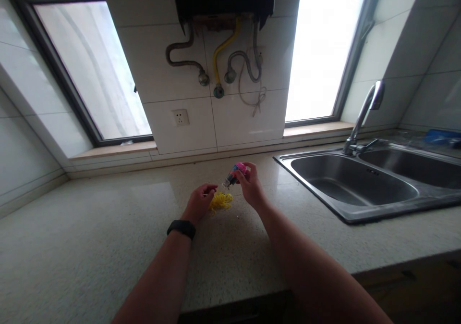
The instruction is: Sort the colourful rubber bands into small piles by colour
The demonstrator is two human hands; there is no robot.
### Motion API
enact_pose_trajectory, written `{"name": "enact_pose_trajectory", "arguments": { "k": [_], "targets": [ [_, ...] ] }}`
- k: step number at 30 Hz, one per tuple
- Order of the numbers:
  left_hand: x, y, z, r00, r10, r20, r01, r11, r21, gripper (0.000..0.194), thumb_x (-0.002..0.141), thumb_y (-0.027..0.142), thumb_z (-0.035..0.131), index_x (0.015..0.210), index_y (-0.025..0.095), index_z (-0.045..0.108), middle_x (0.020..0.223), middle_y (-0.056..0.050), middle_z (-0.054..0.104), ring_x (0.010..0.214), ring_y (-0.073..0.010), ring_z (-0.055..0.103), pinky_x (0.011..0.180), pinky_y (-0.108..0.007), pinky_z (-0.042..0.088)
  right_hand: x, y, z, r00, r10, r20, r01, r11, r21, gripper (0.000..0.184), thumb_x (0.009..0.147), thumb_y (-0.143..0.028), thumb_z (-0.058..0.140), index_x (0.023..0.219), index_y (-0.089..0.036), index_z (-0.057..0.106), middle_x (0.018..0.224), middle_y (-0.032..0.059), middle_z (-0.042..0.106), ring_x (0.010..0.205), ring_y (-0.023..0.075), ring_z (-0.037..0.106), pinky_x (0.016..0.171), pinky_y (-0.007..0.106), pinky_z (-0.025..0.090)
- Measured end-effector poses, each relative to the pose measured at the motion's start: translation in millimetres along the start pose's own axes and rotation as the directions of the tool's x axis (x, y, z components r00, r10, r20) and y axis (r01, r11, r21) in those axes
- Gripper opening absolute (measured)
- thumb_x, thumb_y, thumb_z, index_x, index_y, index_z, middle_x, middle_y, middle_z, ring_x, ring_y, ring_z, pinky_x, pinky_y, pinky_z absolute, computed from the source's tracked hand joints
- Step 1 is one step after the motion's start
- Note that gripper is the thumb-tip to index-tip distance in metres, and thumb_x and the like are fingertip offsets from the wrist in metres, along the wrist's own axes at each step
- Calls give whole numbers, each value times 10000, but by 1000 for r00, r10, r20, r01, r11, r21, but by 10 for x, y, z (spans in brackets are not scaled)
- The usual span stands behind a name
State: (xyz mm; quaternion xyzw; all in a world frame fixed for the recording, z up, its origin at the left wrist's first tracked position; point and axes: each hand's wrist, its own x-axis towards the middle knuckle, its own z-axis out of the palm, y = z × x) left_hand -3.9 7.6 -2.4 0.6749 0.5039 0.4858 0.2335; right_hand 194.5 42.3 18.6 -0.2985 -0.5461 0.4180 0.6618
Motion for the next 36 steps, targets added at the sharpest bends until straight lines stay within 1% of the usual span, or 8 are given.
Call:
{"name": "enact_pose_trajectory", "arguments": {
  "k": [6, 10, 15, 18, 21, 26, 29, 36],
  "targets": [
    [-27, -30, 44, 994, 89, 62, -98, 980, 175, 281, 812, 272, 613, 1060, 222, 734, 1091, -101, 709, 1007, -258, 640, 927, -384, 461, 33, 6, -15, 997, -51, -63, 47, 997, -64, 427, 830, -483, 628, 1136, -266, 425, 904, 11, 724, 791, 175, 688, 674, 305, 544],
    [-40, -68, 90, 986, 135, 97, -151, 972, 179, 274, 792, 283, 652, 1048, 250, 741, 1068, -94, 720, 1034, -275, 629, 977, -400, 426, 9, -7, -13, 996, -82, -40, 78, 992, -101, 408, 852, -471, 616, 1150, -267, 427, 932, 18, 719, 810, 171, 685, 702, 313, 543],
    [-19, -8, 89, 999, 1, 39, -3, 999, 40, 266, 825, 360, 621, 1003, 197, 733, 1041, -106, 718, 929, -239, 659, 818, -336, 494, -14, -42, 27, 996, -86, 27, 87, 995, -40, 417, 841, -467, 630, 1149, -275, 425, 969, 17, 708, 863, 179, 686, 771, 352, 551],
    [-13, 71, 76, 998, -56, 12, 57, 994, -93, 316, 845, 395, 594, 1018, 163, 720, 990, -99, 723, 877, -218, 654, 799, -324, 492, 2, -44, 59, 999, 10, -31, -6, 995, 101, 430, 819, -474, 642, 1107, -275, 393, 913, 0, 708, 812, 191, 695, 724, 371, 570],
    [-33, 158, 68, 998, -66, 5, 65, 958, -278, 384, 868, 397, 565, 1158, 177, 688, 1168, -99, 682, 1013, -217, 626, 862, -321, 482, 2, -42, 90, 985, 152, -77, -128, 960, 249, 434, 794, -465, 672, 1054, -275, 381, 838, -29, 695, 726, 182, 698, 706, 392, 586],
    [-102, 284, 69, 997, 26, 74, 5, 921, -389, 467, 895, 409, 553, 1323, 226, 588, 1362, -83, 568, 1227, -248, 528, 977, -347, 446, -59, -61, 129, 972, 235, 14, -226, 916, 332, 444, 785, -466, 702, 1026, -270, 386, 846, -16, 709, 669, 160, 701, 719, 374, 593],
    [-127, 297, 75, 993, 82, 88, -50, 947, -317, 502, 872, 424, 606, 1337, 240, 565, 1380, -98, 537, 1231, -268, 520, 978, -380, 455, -89, -66, 133, 968, 239, 83, -253, 919, 304, 438, 790, -485, 695, 1005, -268, 382, 837, -17, 709, 642, 154, 696, 690, 354, 586],
    [-114, 155, 90, 986, 162, 33, -164, 978, 126, 639, 728, 451, 765, 1310, 267, 575, 1189, -106, 555, 1112, -281, 533, 839, -365, 519, -111, -59, 136, 969, 210, 134, -235, 949, 212, 387, 821, -449, 663, 957, -260, 354, 854, -29, 707, 641, 157, 696, 678, 364, 570]
  ]
}}
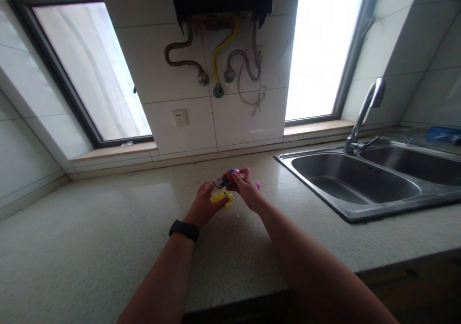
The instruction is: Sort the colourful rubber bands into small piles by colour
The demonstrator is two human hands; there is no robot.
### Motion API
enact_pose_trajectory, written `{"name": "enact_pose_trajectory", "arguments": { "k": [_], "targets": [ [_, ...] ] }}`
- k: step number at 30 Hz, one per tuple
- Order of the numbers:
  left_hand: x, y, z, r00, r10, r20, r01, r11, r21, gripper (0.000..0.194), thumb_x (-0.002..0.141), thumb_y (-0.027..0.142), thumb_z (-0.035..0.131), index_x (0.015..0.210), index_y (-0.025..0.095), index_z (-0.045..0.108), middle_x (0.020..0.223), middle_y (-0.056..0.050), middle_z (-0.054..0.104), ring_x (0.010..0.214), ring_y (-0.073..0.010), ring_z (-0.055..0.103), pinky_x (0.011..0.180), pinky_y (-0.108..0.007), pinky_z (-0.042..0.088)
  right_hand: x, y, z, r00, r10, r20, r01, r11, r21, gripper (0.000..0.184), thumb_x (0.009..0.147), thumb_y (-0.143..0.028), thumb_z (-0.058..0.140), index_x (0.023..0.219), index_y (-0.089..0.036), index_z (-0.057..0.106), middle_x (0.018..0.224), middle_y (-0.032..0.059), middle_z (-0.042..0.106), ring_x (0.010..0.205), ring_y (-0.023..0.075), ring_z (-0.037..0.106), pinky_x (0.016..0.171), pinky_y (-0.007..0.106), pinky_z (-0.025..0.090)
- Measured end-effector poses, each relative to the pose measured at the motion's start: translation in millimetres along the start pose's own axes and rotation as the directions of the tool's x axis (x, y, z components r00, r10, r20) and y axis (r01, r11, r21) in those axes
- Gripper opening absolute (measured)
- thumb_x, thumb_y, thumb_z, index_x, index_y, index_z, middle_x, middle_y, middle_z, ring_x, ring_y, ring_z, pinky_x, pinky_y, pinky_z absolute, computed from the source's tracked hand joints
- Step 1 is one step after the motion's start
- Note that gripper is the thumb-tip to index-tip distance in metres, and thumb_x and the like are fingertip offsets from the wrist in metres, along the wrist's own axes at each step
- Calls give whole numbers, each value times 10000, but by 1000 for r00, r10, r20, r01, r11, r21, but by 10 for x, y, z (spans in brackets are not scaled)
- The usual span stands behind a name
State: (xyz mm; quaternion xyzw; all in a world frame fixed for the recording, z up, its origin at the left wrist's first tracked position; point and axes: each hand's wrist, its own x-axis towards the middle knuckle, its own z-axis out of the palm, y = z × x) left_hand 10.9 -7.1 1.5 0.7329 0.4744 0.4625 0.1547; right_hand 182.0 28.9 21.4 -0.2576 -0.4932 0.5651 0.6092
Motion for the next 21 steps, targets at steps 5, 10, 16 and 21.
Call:
{"name": "enact_pose_trajectory", "arguments": {
  "k": [5, 10, 16, 21],
  "targets": [
    [4, -88, 24, 999, 42, 11, -42, 999, 26, 626, 736, 394, 758, 1316, 280, 551, 1142, -90, 512, 1067, -265, 523, 773, -358, 545, 32, 54, -22, 1000, -31, -2, 31, 999, -15, 448, 790, -494, 683, 970, -261, 346, 887, -21, 706, 671, 151, 699, 693, 346, 576],
    [12, -122, 45, 995, 76, 72, -73, 997, -36, 572, 806, 329, 693, 1339, 278, 490, 1180, -81, 454, 1070, -230, 505, 777, -345, 552, 61, 81, -64, 999, -34, -18, 33, 999, -24, 436, 801, -504, 677, 978, -254, 366, 844, -22, 707, 641, 144, 690, 681, 331, 567],
    [17, -24, -6, 989, 146, 6, -146, 988, 52, 532, 836, 275, 656, 1343, 293, 493, 1186, -81, 459, 1097, -230, 480, 835, -362, 531, 82, -15, -82, 996, -45, -81, 48, 998, 35, 437, 786, -492, 708, 978, -253, 396, 840, -14, 717, 632, 143, 685, 682, 339, 577],
    [9, 12, -15, 985, 170, 0, -170, 984, 50, 603, 827, 314, 685, 1390, 319, 469, 1304, -94, 446, 1171, -249, 476, 896, -392, 510, 61, -42, -59, 1000, -7, 20, 6, 999, 45, 430, 792, -495, 702, 968, -255, 392, 872, -10, 720, 700, 155, 702, 700, 345, 580]
  ]
}}
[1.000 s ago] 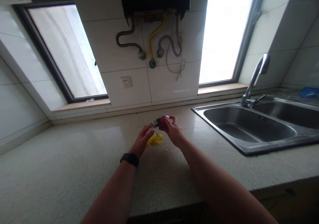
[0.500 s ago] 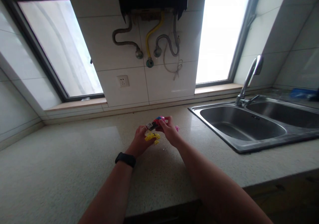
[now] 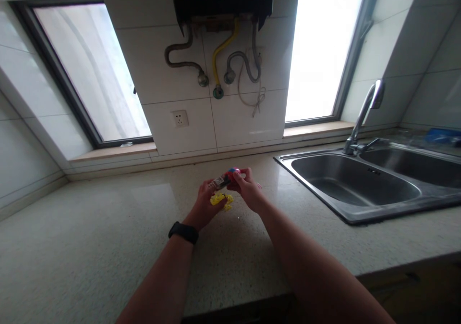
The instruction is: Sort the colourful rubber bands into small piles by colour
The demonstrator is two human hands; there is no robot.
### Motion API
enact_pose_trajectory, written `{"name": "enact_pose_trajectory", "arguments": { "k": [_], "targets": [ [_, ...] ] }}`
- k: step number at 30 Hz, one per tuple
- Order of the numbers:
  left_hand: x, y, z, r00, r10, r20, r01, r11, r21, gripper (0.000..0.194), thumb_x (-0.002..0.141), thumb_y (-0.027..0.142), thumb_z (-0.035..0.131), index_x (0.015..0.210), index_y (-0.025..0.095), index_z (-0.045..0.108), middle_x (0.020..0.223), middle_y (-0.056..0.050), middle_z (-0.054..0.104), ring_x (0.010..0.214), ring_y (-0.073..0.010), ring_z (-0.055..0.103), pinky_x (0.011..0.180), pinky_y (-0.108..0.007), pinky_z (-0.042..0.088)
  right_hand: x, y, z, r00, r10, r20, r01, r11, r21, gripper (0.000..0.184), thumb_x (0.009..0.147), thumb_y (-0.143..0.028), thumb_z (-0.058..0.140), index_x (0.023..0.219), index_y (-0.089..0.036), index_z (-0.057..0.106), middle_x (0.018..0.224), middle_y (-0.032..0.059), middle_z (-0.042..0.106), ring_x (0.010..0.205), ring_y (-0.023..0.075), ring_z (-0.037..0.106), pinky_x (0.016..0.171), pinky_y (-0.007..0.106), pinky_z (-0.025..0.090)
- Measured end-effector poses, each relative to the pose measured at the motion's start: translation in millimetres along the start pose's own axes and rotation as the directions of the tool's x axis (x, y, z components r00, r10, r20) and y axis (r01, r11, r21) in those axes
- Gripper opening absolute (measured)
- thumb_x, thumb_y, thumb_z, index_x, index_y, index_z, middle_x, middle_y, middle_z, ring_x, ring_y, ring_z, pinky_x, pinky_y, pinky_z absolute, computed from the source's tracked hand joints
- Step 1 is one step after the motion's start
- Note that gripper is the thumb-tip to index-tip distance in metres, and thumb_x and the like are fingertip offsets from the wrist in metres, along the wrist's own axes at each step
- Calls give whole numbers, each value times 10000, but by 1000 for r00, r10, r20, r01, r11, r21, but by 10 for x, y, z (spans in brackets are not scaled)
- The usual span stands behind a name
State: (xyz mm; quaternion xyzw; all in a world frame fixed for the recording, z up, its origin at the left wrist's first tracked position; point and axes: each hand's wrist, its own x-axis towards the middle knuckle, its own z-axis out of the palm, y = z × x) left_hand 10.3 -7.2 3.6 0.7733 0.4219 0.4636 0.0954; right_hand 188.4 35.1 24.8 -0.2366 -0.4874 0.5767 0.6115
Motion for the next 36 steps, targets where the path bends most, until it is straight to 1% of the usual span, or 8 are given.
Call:
{"name": "enact_pose_trajectory", "arguments": {
  "k": [2, 6, 13, 17, 22, 26, 31, 36],
  "targets": [
    [0, -14, 6, 1000, -3, -5, 4, 999, 48, 635, 821, 311, 689, 1410, 314, 452, 1316, -98, 456, 1196, -263, 463, 938, -422, 486, -17, -8, 22, 999, 1, 38, 0, 1000, -23, 427, 789, -477, 710, 950, -256, 382, 860, -21, 715, 697, 149, 697, 704, 340, 578],
    [3, -64, 16, 1000, -1, -3, 2, 989, 148, 694, 780, 248, 706, 1420, 302, 444, 1280, -89, 503, 1173, -266, 467, 982, -453, 451, -39, -31, 53, 998, -13, 54, 16, 999, -51, 434, 780, -456, 721, 929, -259, 364, 831, -38, 702, 676, 138, 686, 692, 325, 579],
    [-9, -129, 29, 998, -58, 2, 57, 988, 142, 596, 765, 238, 702, 1335, 281, 532, 1241, -79, 536, 1136, -261, 495, 975, -460, 451, -39, -3, 42, 999, 3, 46, 1, 995, -96, 475, 755, -498, 727, 923, -261, 351, 816, -33, 698, 681, 157, 694, 668, 340, 582],
    [-1, -107, 2, 999, -48, 16, 45, 990, 137, 564, 771, 240, 698, 1315, 268, 548, 1207, -78, 544, 1134, -257, 503, 1012, -479, 429, -45, 13, 45, 1000, -11, 27, 14, 995, -100, 465, 761, -495, 725, 927, -257, 362, 831, -18, 711, 692, 160, 692, 678, 356, 577],
    [21, -102, -24, 999, -35, -9, 36, 997, 75, 483, 812, 270, 666, 1284, 248, 567, 1246, -96, 538, 1176, -264, 515, 961, -460, 487, -42, 68, 44, 1000, -11, -8, 10, 997, -81, 444, 784, -500, 705, 928, -252, 366, 818, -13, 720, 642, 158, 687, 678, 371, 571],
    [38, -83, -4, 998, -59, -18, 58, 997, -41, 502, 834, 264, 644, 1327, 250, 546, 1312, -104, 544, 1210, -258, 530, 947, -431, 511, -19, 94, 34, 998, -37, -41, 34, 997, -75, 463, 767, -513, 716, 949, -248, 382, 823, -7, 721, 643, 156, 692, 687, 360, 579],
    [54, -49, -3, 998, -70, -11, 68, 991, -114, 493, 857, 246, 620, 1346, 236, 554, 1393, -105, 536, 1289, -254, 502, 1104, -467, 383, -6, 61, 33, 998, -29, -53, 27, 999, -39, 474, 755, -519, 723, 948, -248, 387, 838, 6, 724, 694, 175, 706, 714, 371, 582],
    [43, -66, -23, 997, -70, 27, 73, 989, -130, 492, 875, 241, 594, 1365, 241, 547, 1464, -102, 481, 1353, -252, 443, 1145, -474, 319, -12, 33, 18, 996, -55, -69, 51, 998, -49, 440, 770, -489, 725, 949, -247, 405, 845, 9, 730, 729, 184, 710, 755, 412, 581]
  ]
}}
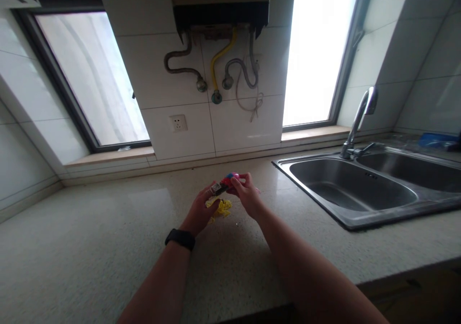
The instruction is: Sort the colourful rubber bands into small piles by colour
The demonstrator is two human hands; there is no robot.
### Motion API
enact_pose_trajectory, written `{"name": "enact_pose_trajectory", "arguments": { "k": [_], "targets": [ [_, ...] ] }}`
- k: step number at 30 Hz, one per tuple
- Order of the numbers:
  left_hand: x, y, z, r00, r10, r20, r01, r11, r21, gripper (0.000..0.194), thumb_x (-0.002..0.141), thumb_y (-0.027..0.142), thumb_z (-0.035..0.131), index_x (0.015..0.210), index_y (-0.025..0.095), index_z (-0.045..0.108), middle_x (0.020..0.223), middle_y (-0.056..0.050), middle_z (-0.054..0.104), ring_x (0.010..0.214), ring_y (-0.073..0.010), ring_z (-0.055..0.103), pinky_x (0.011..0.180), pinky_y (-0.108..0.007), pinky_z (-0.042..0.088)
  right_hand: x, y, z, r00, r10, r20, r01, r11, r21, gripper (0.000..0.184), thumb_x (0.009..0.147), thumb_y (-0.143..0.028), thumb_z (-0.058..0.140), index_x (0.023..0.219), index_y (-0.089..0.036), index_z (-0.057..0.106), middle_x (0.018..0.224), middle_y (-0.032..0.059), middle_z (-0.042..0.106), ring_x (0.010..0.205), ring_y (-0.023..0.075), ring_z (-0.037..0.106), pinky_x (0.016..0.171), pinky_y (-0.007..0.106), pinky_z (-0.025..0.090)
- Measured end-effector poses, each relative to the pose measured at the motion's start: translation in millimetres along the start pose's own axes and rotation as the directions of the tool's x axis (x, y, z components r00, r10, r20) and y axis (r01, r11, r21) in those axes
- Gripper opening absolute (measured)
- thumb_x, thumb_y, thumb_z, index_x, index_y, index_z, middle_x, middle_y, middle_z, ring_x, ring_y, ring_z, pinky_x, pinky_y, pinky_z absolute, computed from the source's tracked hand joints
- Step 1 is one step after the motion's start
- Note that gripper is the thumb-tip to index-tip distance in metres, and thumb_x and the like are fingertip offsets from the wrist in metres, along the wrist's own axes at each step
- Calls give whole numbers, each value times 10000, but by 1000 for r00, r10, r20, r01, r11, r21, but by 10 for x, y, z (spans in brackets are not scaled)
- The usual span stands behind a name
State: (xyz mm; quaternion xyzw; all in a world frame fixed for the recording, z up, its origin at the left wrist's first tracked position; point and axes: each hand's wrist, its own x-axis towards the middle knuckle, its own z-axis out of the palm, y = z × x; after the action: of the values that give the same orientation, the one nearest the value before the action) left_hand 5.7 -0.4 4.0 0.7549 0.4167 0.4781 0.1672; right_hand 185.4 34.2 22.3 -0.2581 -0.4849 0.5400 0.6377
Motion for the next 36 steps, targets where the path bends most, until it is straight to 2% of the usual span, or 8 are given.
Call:
{"name": "enact_pose_trajectory", "arguments": {
  "k": [7, 14, 20, 23, 25, 29, 33, 36],
  "targets": [
    [-10, -18, 18, 997, -76, 30, 80, 986, -147, 517, 876, 266, 606, 1382, 302, 506, 1519, -87, 410, 1322, -259, 475, 1009, -453, 466, 17, -13, -37, 999, -16, -42, 17, 1000, 2, 458, 759, -500, 732, 959, -242, 411, 831, 1, 722, 750, 176, 706, 765, 402, 587],
    [2, -23, 27, 993, -113, 20, 115, 971, -210, 486, 864, 268, 617, 1341, 287, 529, 1503, -75, 435, 1336, -260, 456, 1012, -442, 468, 51, -19, -43, 996, -49, -79, 52, 998, 27, 475, 751, -489, 746, 959, -246, 395, 839, 2, 717, 773, 165, 703, 738, 362, 596],
    [6, 99, 1, 979, -203, 21, 200, 930, -309, 523, 875, 337, 602, 1379, 236, 504, 1471, -101, 478, 1300, -279, 502, 1023, -464, 464, 40, 7, -40, 995, -27, -99, 31, 999, 30, 493, 740, -506, 749, 960, -250, 390, 822, -1, 710, 718, 171, 704, 720, 367, 597],
    [1, 133, 4, 977, -205, 60, 213, 905, -369, 530, 856, 356, 638, 1360, 235, 526, 1463, -95, 489, 1327, -280, 473, 1060, -466, 424, 5, 15, -6, 998, 10, -61, -8, 999, 35, 484, 746, -515, 738, 954, -250, 390, 816, -4, 713, 663, 162, 699, 705, 363, 593],
    [-3, 113, 21, 973, -209, 94, 229, 892, -390, 609, 825, 354, 682, 1392, 241, 493, 1459, -106, 491, 1302, -279, 500, 1057, -474, 420, -25, 10, 26, 999, 36, -4, -36, 999, 28, 479, 745, -512, 737, 949, -250, 392, 813, -4, 712, 649, 160, 697, 698, 357, 590],
    [-6, 40, 42, 979, -190, 67, 201, 936, -289, 720, 778, 335, 734, 1434, 251, 446, 1433, -120, 514, 1292, -284, 506, 1044, -497, 420, -60, -4, 65, 998, 44, 52, -43, 999, -15, 471, 751, -496, 735, 941, -251, 379, 810, -10, 704, 636, 158, 693, 691, 360, 591],
    [-14, 1, 14, 988, -141, 67, 149, 979, -139, 608, 776, 315, 724, 1358, 258, 554, 1313, -108, 615, 1223, -305, 555, 1005, -509, 454, -47, 31, 42, 998, 10, 61, -5, 996, -86, 479, 752, -510, 723, 927, -255, 358, 805, -27, 690, 636, 158, 689, 656, 360, 597],
    [-28, -27, -3, 985, -141, 97, 150, 984, -94, 541, 762, 304, 731, 1288, 241, 622, 1186, -97, 680, 1130, -306, 610, 970, -487, 485, -30, 77, 12, 997, -2, 76, 13, 990, -144, 476, 752, -518, 718, 920, -255, 359, 798, -29, 685, 643, 161, 688, 630, 349, 595]
  ]
}}
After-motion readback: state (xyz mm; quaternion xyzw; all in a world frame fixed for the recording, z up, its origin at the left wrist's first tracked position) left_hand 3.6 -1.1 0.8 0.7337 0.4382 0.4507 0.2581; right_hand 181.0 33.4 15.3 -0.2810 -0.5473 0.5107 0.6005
